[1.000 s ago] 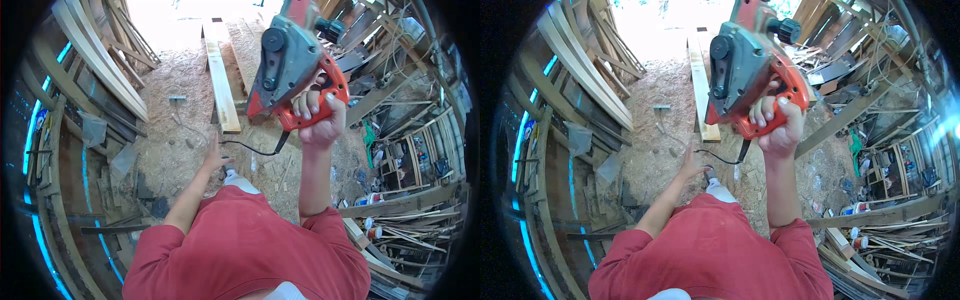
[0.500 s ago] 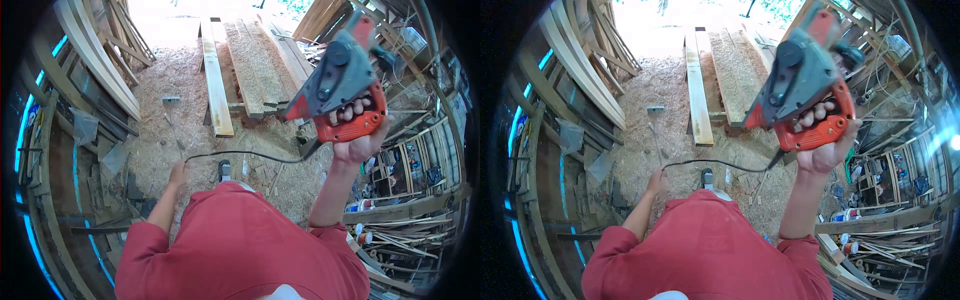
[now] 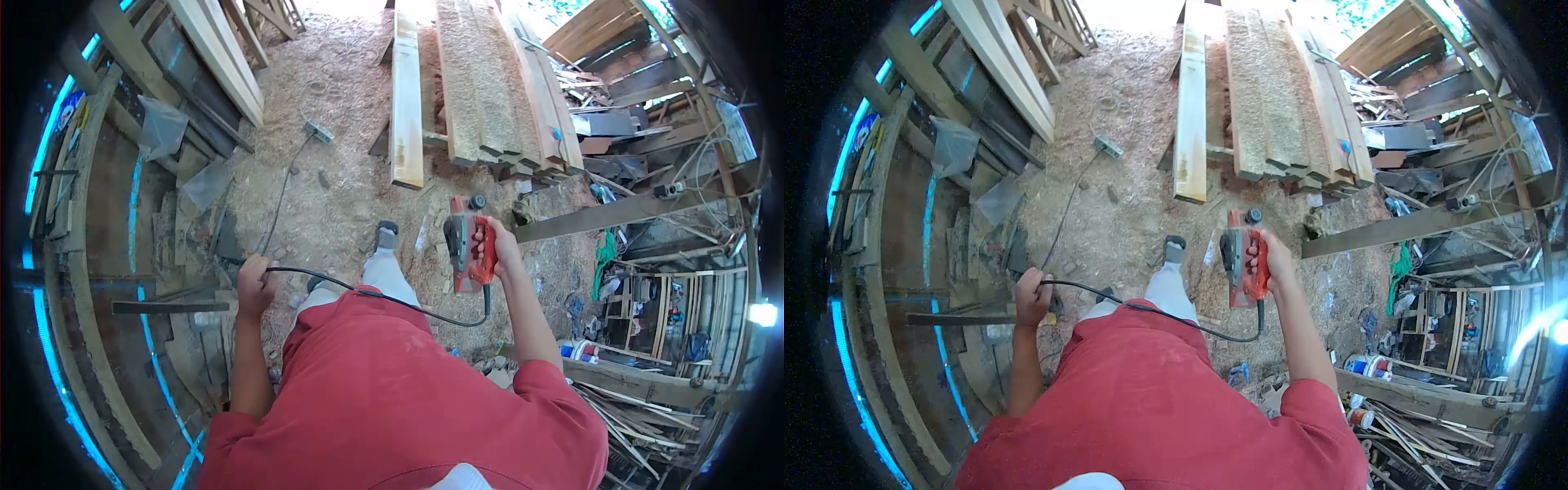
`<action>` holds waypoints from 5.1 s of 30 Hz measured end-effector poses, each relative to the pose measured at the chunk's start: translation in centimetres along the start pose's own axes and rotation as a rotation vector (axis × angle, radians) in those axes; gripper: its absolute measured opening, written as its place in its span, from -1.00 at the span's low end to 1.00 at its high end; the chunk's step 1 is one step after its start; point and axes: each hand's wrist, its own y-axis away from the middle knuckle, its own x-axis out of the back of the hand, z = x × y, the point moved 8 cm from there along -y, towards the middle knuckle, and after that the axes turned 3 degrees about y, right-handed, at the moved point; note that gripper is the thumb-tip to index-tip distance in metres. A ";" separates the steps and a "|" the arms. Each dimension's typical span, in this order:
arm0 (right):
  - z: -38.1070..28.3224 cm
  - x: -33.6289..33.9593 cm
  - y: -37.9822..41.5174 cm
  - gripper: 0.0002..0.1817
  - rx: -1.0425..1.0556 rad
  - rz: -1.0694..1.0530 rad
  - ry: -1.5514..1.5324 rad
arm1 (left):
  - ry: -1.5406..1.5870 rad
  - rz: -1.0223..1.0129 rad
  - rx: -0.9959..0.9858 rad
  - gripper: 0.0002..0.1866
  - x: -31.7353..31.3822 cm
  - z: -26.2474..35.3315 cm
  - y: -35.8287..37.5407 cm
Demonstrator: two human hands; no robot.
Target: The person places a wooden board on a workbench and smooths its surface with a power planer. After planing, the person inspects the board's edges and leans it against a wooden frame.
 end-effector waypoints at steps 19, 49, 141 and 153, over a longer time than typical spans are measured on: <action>8.5 -8.0 -10.8 -0.73 -0.198 -0.027 -0.196 | -0.104 -0.212 -0.006 -0.65 -1.9 -1.2 -14.4; 16.3 -13.3 -24.4 -0.50 -0.209 0.275 0.099 | -0.219 -0.370 0.044 -0.65 -7.2 -2.9 -30.8; 2.8 -19.2 -43.3 -0.44 -0.088 0.353 0.440 | -0.195 -0.447 0.171 -0.63 -20.9 -12.1 -58.7; 0.1 -20.8 -49.5 -0.46 -0.076 0.373 0.400 | -0.200 -0.493 0.204 -0.64 -21.8 -15.3 -64.7</action>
